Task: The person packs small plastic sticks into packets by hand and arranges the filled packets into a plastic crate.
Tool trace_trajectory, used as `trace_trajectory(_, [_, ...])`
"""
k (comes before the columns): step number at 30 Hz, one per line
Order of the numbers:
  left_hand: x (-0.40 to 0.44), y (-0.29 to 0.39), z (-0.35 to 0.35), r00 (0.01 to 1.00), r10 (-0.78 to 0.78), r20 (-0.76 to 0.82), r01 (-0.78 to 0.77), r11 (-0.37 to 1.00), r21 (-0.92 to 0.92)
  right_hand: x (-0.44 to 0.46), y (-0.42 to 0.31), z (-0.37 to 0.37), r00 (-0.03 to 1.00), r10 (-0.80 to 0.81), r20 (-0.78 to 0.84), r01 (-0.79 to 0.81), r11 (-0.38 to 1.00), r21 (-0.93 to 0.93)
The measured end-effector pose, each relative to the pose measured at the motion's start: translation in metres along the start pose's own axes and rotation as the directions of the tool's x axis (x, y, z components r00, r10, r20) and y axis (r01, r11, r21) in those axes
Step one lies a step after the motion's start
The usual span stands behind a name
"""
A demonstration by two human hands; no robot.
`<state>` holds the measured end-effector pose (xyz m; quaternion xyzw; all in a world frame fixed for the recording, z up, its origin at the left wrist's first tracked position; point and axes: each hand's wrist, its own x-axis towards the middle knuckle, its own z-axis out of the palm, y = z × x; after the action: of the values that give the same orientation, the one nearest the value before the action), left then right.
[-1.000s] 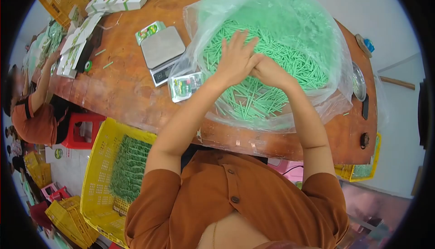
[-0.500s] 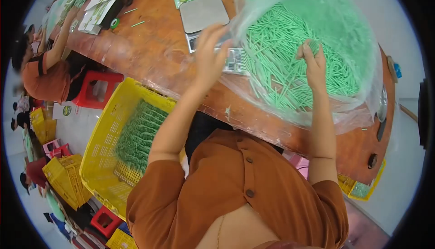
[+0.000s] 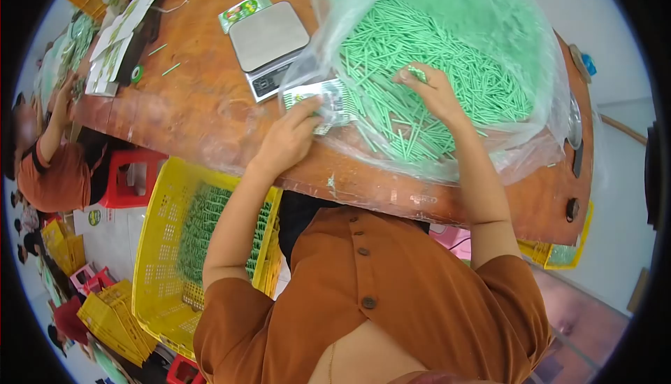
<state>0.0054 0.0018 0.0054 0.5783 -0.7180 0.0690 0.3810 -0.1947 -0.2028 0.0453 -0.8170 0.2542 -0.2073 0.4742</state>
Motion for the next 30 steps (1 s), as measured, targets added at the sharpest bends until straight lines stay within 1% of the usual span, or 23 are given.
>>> trace_trajectory(2, [-0.001, -0.008, 0.009, 0.992, -0.059, -0.114, 0.048, 0.994, -0.097, -0.004, -0.008, 0.002, 0.997, 0.068, -0.048, -0.066, 0.997, 0.04])
trace_trajectory(3, [0.006, -0.001, 0.014, 0.991, -0.068, -0.115, 0.057, 0.994, -0.093, -0.004, -0.01, 0.003, 0.988, 0.131, -0.083, -0.124, 0.988, 0.088])
trace_trajectory(4, [0.021, 0.014, 0.023, 0.982, -0.157, -0.109, 0.133, 0.971, -0.201, -0.003, -0.006, 0.002, 0.989, 0.132, -0.07, -0.126, 0.988, 0.091])
trace_trajectory(5, [0.031, 0.028, 0.034, 0.965, -0.246, -0.089, 0.208, 0.928, -0.308, -0.003, 0.001, -0.002, 0.967, 0.238, -0.091, -0.195, 0.919, 0.342])
trace_trajectory(6, [0.036, 0.037, 0.049, 0.964, -0.253, -0.08, 0.217, 0.925, -0.31, -0.007, 0.002, -0.003, 0.95, 0.299, -0.092, -0.225, 0.859, 0.461])
trace_trajectory(7, [0.041, 0.046, 0.066, 0.948, -0.319, -0.019, 0.286, 0.874, -0.394, -0.011, -0.001, -0.005, 0.929, 0.358, -0.093, -0.244, 0.782, 0.573])
trace_trajectory(8, [0.045, 0.051, 0.077, 0.926, -0.374, 0.049, 0.351, 0.81, -0.47, -0.017, -0.01, -0.007, 0.962, 0.268, -0.049, -0.202, 0.82, 0.535])
trace_trajectory(9, [0.05, 0.052, 0.084, 0.931, -0.359, 0.066, 0.345, 0.807, -0.479, -0.023, -0.017, -0.014, 0.983, 0.183, -0.013, -0.152, 0.852, 0.501])
trace_trajectory(10, [0.049, 0.051, 0.085, 0.921, -0.38, 0.087, 0.373, 0.792, -0.484, -0.026, -0.022, -0.014, 0.981, 0.192, -0.016, -0.158, 0.848, 0.506])
trace_trajectory(12, [0.046, 0.053, 0.084, 0.906, -0.406, 0.115, 0.409, 0.778, -0.477, -0.029, -0.03, -0.008, 0.996, 0.011, -0.084, 0.023, 0.917, 0.399])
trace_trajectory(15, [0.047, 0.056, 0.082, 0.857, -0.488, 0.164, 0.498, 0.704, -0.506, -0.027, -0.043, 0.009, 0.996, -0.002, -0.093, 0.03, 0.953, 0.303])
trace_trajectory(16, [0.041, 0.055, 0.087, 0.829, -0.526, 0.188, 0.532, 0.642, -0.551, -0.03, -0.037, 0.014, 0.995, -0.012, -0.096, 0.041, 0.951, 0.306])
trace_trajectory(17, [0.039, 0.051, 0.09, 0.801, -0.562, 0.205, 0.558, 0.577, -0.597, -0.031, -0.023, 0.021, 0.996, -0.091, -0.001, 0.09, 0.989, 0.118])
trace_trajectory(18, [0.042, 0.049, 0.088, 0.801, -0.57, 0.186, 0.552, 0.58, -0.599, -0.03, -0.021, 0.024, 0.982, -0.149, 0.116, 0.158, 0.985, -0.071])
trace_trajectory(19, [0.04, 0.05, 0.086, 0.815, -0.553, 0.174, 0.509, 0.54, -0.671, -0.031, -0.02, 0.022, 0.979, -0.153, 0.136, 0.164, 0.984, -0.072])
trace_trajectory(21, [0.035, 0.052, 0.079, 0.822, -0.547, 0.157, 0.467, 0.491, -0.735, -0.033, -0.028, 0.013, 0.992, -0.124, -0.004, 0.122, 0.971, 0.205])
trace_trajectory(22, [0.036, 0.052, 0.075, 0.823, -0.551, 0.138, 0.458, 0.499, -0.736, -0.033, -0.036, 0.008, 0.992, -0.129, 0.008, 0.124, 0.971, 0.204])
trace_trajectory(24, [0.037, 0.052, 0.072, 0.816, -0.57, 0.092, 0.44, 0.51, -0.739, -0.034, -0.054, -0.003, 0.997, -0.07, -0.038, 0.073, 0.995, 0.068])
trace_trajectory(25, [0.039, 0.053, 0.075, 0.815, -0.576, 0.063, 0.404, 0.488, -0.774, -0.034, -0.061, -0.002, 0.995, -0.102, 0.024, 0.104, 0.986, -0.132])
trace_trajectory(26, [0.037, 0.054, 0.076, 0.8, -0.599, 0.024, 0.376, 0.47, -0.798, -0.036, -0.067, 0.003, 0.985, -0.134, 0.109, 0.162, 0.937, -0.311])
trace_trajectory(28, [0.042, 0.056, 0.059, 0.819, -0.574, 0.023, 0.312, 0.411, -0.857, -0.033, -0.072, 0.014, 0.919, -0.356, 0.167, 0.392, 0.797, -0.459])
trace_trajectory(29, [0.042, 0.055, 0.041, 0.871, -0.48, -0.106, 0.236, 0.597, -0.766, -0.027, -0.087, 0.022, 0.769, -0.608, 0.196, 0.612, 0.614, -0.499])
trace_trajectory(30, [0.041, 0.056, 0.02, 0.886, -0.391, -0.249, 0.117, 0.707, -0.697, -0.026, -0.095, 0.024, 0.715, -0.655, 0.245, 0.654, 0.501, -0.567])
